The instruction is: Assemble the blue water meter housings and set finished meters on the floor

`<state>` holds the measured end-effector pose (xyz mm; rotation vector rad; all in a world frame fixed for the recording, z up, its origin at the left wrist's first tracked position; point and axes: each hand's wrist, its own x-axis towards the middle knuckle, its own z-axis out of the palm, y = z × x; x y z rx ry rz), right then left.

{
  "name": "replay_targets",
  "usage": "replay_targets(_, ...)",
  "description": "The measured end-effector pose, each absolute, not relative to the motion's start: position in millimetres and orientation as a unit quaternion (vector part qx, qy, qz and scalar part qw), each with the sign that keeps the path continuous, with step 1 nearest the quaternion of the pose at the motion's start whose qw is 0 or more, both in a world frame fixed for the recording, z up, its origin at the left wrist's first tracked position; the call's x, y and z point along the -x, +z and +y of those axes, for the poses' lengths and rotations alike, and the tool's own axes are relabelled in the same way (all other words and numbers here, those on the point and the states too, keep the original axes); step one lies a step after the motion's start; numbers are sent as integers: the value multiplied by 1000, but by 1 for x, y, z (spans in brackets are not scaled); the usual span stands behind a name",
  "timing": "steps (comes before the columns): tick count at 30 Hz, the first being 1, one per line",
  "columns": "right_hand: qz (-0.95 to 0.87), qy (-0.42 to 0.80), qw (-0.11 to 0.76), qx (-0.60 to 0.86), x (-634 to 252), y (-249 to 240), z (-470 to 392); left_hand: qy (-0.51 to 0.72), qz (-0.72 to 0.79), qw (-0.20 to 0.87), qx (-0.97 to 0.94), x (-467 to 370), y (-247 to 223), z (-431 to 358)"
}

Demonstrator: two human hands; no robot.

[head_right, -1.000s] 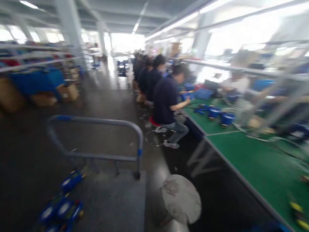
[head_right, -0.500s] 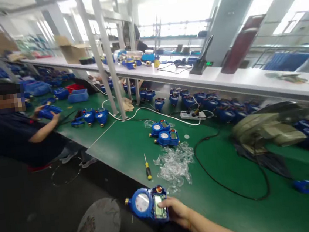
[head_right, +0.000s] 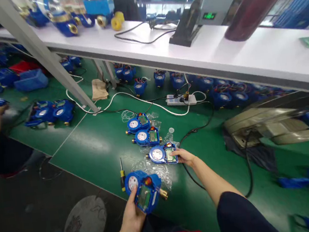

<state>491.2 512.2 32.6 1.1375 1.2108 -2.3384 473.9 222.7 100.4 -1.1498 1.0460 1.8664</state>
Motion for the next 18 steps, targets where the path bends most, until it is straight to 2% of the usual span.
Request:
replay_targets(8,455,-780,212,-374,-478,21,547,728,385,344,450,-476,70,283)
replay_targets(18,614,-655,168,-407,-492,35,539,696,449,347,440,-488,43,301)
